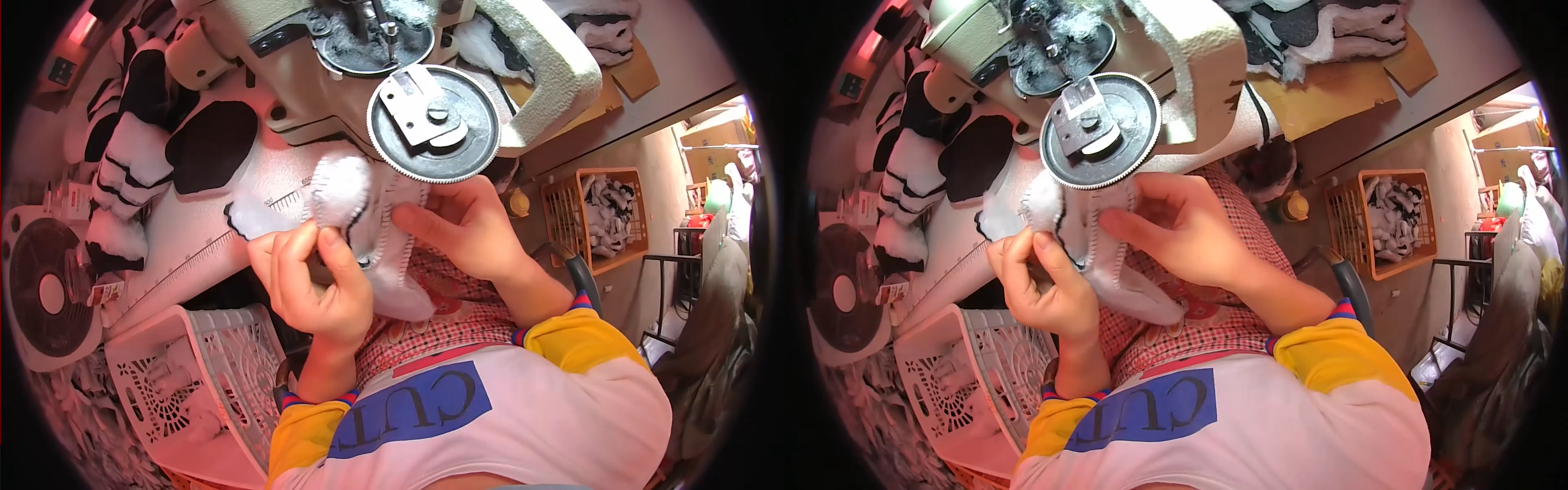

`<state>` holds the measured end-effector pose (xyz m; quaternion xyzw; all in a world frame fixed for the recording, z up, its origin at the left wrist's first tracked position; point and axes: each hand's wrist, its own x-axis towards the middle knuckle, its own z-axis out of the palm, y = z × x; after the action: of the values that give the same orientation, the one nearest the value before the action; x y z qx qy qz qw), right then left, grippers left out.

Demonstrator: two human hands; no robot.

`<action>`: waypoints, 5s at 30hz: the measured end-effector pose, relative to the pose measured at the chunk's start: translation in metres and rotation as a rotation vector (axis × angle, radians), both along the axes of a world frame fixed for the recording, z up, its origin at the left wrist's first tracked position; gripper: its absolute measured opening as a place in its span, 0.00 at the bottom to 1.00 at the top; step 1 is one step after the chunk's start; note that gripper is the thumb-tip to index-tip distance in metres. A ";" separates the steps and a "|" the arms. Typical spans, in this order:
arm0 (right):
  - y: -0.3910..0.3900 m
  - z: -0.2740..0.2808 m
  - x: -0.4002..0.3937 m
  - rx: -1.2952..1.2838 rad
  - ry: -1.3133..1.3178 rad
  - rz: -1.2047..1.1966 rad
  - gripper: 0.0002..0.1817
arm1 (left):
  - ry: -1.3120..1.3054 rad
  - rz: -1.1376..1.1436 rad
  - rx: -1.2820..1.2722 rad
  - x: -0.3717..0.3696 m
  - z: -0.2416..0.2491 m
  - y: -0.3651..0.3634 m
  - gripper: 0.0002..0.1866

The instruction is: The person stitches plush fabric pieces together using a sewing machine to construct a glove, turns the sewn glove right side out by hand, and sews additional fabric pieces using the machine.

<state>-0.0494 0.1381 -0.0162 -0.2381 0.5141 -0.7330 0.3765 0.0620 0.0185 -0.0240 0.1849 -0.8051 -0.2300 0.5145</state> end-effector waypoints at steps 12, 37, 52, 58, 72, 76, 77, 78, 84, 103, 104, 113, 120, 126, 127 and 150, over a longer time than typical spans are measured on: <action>-0.028 0.006 0.011 -0.380 0.046 -0.350 0.11 | -0.173 -0.057 -0.184 -0.015 0.022 0.009 0.07; -0.055 -0.016 -0.072 -0.450 -0.251 -0.139 0.21 | -0.064 -0.107 -0.403 -0.055 0.070 -0.048 0.07; -0.046 0.003 -0.069 -0.522 -0.573 -0.172 0.08 | -0.114 -0.108 -0.380 -0.059 0.071 -0.033 0.04; -0.046 0.007 -0.071 -0.402 0.194 -0.254 0.08 | -0.098 -0.080 -0.393 -0.063 0.062 -0.028 0.08; 0.026 -0.031 -0.027 -0.138 0.247 -0.315 0.19 | 0.211 0.151 -0.212 0.004 -0.038 0.004 0.34; 0.008 -0.006 -0.020 -0.044 0.178 -0.223 0.14 | 0.190 -0.221 0.575 0.006 -0.040 0.009 0.45; 0.000 -0.006 -0.014 -0.046 0.119 -0.223 0.15 | 0.228 -0.376 0.785 0.005 -0.035 0.019 0.47; -0.007 -0.005 -0.004 -0.171 0.060 -0.275 0.15 | 0.254 -0.433 0.977 0.010 -0.038 0.027 0.38; -0.003 -0.030 0.024 -0.036 0.208 -0.255 0.15 | 0.181 -0.486 0.898 0.029 -0.028 0.027 0.18; 0.044 0.001 0.052 -0.016 0.538 -0.033 0.26 | -0.004 -0.576 1.040 0.058 0.030 0.024 0.06; 0.046 -0.005 0.049 -0.047 0.395 0.023 0.25 | 0.048 -0.543 0.980 0.058 0.026 0.024 0.07; 0.044 -0.010 0.063 0.006 0.650 -0.318 0.16 | 0.090 -0.557 0.954 0.051 0.030 0.043 0.08; 0.044 -0.004 0.067 -0.004 0.741 -0.260 0.11 | -0.206 -0.582 0.867 0.050 0.038 0.030 0.08; 0.084 0.001 0.043 -0.005 0.713 0.111 0.41 | -0.052 -0.603 1.139 0.046 0.035 -0.006 0.09; 0.094 0.001 0.039 -0.049 0.777 0.184 0.42 | -0.033 -0.622 1.185 0.045 0.037 -0.013 0.09; 0.021 -0.033 0.070 -0.055 0.617 -0.436 0.15 | -0.124 0.041 -0.059 0.068 -0.021 0.080 0.42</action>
<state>0.0206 0.1594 -0.0493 -0.3429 0.6219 -0.7032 0.0326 0.1303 0.0980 -0.0448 0.1997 -0.8379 -0.1836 0.4736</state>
